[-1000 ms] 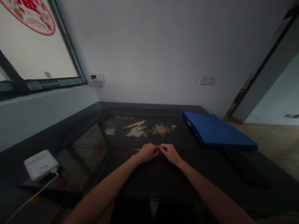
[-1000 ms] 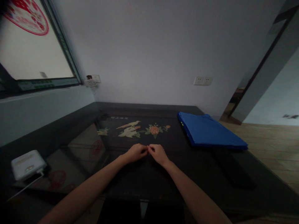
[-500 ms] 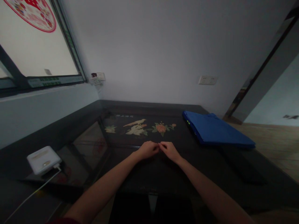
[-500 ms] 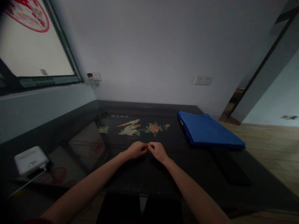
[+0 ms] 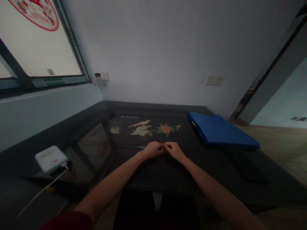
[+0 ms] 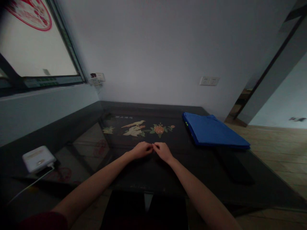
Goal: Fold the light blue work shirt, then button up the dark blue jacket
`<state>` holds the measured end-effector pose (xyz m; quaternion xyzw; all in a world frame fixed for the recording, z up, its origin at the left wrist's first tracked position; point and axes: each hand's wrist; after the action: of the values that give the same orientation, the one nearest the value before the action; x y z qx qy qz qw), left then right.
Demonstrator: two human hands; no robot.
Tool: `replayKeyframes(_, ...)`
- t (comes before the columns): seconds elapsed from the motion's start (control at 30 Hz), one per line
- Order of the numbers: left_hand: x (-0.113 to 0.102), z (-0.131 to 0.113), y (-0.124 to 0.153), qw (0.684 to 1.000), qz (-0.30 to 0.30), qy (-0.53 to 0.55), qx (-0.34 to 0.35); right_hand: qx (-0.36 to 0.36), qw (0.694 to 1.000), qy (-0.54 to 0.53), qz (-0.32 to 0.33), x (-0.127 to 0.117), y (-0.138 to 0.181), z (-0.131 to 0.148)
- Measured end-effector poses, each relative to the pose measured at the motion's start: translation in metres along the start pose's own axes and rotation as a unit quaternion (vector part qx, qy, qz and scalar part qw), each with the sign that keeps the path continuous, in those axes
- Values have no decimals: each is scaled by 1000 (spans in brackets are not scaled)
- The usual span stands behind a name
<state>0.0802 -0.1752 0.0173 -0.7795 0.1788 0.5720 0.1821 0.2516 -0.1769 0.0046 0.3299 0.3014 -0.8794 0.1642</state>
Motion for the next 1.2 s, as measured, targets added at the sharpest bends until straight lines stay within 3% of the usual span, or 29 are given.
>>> replayKeyframes(0.33,-1,-1,0,1000,5,-5,-2,11,1000,22,13,-4,0,7)
replayKeyframes(0.53,-4,-3,2,1000,6,5,-9,-7,984,164,67,-18,5,23)
replayKeyframes(0.63,-7,-5,4,1000,9,6,-3,7,973,225,50,-40,5,24)
replayKeyframes(0.8,-10,-8,5,1000,9,1,-5,124,940,317,-3,-110,-1,-19)
replayKeyframes(0.93,-6,-5,3,1000,8,-3,-4,312,849,425,-48,-160,5,-72)
replayKeyframes(1.0,-5,-3,2,1000,10,-3,-4,375,824,422,-49,-169,12,-94)
replayKeyframes(1.07,-5,-3,2,1000,12,-4,-6,408,819,402,-33,-169,19,-111)
replayKeyframes(1.2,-7,-4,4,1000,11,-10,1,409,821,398,-21,-160,25,-128)
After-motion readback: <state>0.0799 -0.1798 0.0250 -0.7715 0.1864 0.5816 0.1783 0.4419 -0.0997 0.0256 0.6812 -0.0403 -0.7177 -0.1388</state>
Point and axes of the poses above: each hand's wrist, its own y-axis away from the middle knuckle, its own x-axis out of the palm, z = x × y, and after that the axes turned 8 degrees about -x, right-handed
